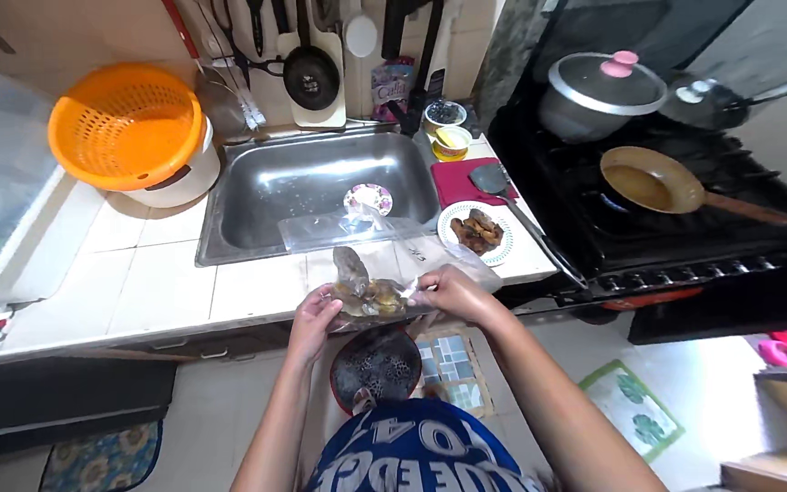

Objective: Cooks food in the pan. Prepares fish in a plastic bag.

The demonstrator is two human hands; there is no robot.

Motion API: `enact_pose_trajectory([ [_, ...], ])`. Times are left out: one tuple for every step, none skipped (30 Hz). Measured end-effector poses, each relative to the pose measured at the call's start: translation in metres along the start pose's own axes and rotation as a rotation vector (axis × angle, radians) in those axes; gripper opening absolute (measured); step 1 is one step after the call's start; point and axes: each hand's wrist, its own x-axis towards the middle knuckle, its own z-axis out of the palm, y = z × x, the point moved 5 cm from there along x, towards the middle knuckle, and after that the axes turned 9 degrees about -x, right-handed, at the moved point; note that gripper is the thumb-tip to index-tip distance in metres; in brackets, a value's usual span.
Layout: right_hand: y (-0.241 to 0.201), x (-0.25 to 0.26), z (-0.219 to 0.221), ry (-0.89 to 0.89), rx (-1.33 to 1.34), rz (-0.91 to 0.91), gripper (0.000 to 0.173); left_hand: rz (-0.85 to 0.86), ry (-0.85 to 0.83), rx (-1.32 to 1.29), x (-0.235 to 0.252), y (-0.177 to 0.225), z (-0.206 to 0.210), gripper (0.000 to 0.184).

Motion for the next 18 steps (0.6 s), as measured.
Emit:
enact_pose_trajectory([
  [-0.001, -0.001, -0.002, -0.001, -0.028, 0.008, 0.018, 0.009, -0.014, -0.006, 0.002, -0.001, 0.001, 0.030],
  [-0.001, -0.001, -0.003, 0.009, -0.043, 0.025, 0.019, 0.015, -0.025, -0.010, 0.004, -0.002, 0.003, 0.030],
  [-0.002, -0.002, -0.005, 0.021, -0.048, 0.045, 0.019, 0.019, -0.034, -0.012, 0.005, -0.002, 0.004, 0.030],
  [-0.002, -0.003, -0.006, 0.029, -0.048, 0.056, 0.020, 0.023, -0.043, -0.012, 0.007, -0.002, 0.005, 0.031],
  [-0.003, -0.004, -0.006, 0.033, -0.044, 0.056, 0.019, 0.028, -0.051, -0.013, 0.009, -0.003, 0.006, 0.031],
  [-0.003, -0.005, -0.007, 0.039, -0.040, 0.049, 0.019, 0.030, -0.056, -0.013, 0.010, -0.003, 0.007, 0.030],
  [-0.005, -0.006, -0.007, 0.044, -0.032, 0.041, 0.018, 0.030, -0.059, -0.018, 0.011, -0.003, 0.008, 0.030],
  [-0.006, -0.008, -0.009, 0.056, -0.025, 0.029, 0.017, 0.033, -0.061, -0.028, 0.012, -0.003, 0.009, 0.030],
  [-0.007, -0.011, -0.012, 0.074, -0.017, 0.018, 0.016, 0.035, -0.066, -0.045, 0.013, -0.004, 0.011, 0.031],
  [-0.009, -0.014, -0.016, 0.093, -0.010, 0.014, 0.014, 0.042, -0.072, -0.068, 0.014, -0.004, 0.013, 0.031],
  [-0.010, -0.018, -0.021, 0.115, -0.006, 0.018, 0.013, 0.050, -0.080, -0.097, 0.015, -0.004, 0.016, 0.030],
  [-0.012, -0.022, -0.026, 0.147, -0.006, 0.020, 0.012, 0.057, -0.096, -0.129, 0.016, -0.005, 0.019, 0.029],
  [-0.014, -0.026, -0.032, 0.195, -0.009, 0.003, 0.011, 0.065, -0.114, -0.160, 0.017, -0.005, 0.022, 0.027],
  [-0.016, -0.030, -0.037, 0.255, -0.015, -0.030, 0.009, 0.071, -0.130, -0.193, 0.018, -0.005, 0.025, 0.027],
  [-0.017, -0.033, -0.043, 0.327, -0.028, -0.081, 0.008, 0.077, -0.143, -0.227, 0.019, -0.005, 0.027, 0.026],
  [-0.019, -0.038, -0.049, 0.402, -0.050, -0.138, 0.008, 0.084, -0.149, -0.266, 0.020, -0.005, 0.030, 0.025],
  [-0.022, -0.043, -0.055, 0.467, -0.084, -0.179, 0.008, 0.091, -0.153, -0.304, 0.021, -0.006, 0.032, 0.025],
  [-0.025, -0.048, -0.062, 0.513, -0.115, -0.190, 0.007, 0.097, -0.161, -0.339, 0.023, -0.006, 0.033, 0.025],
])
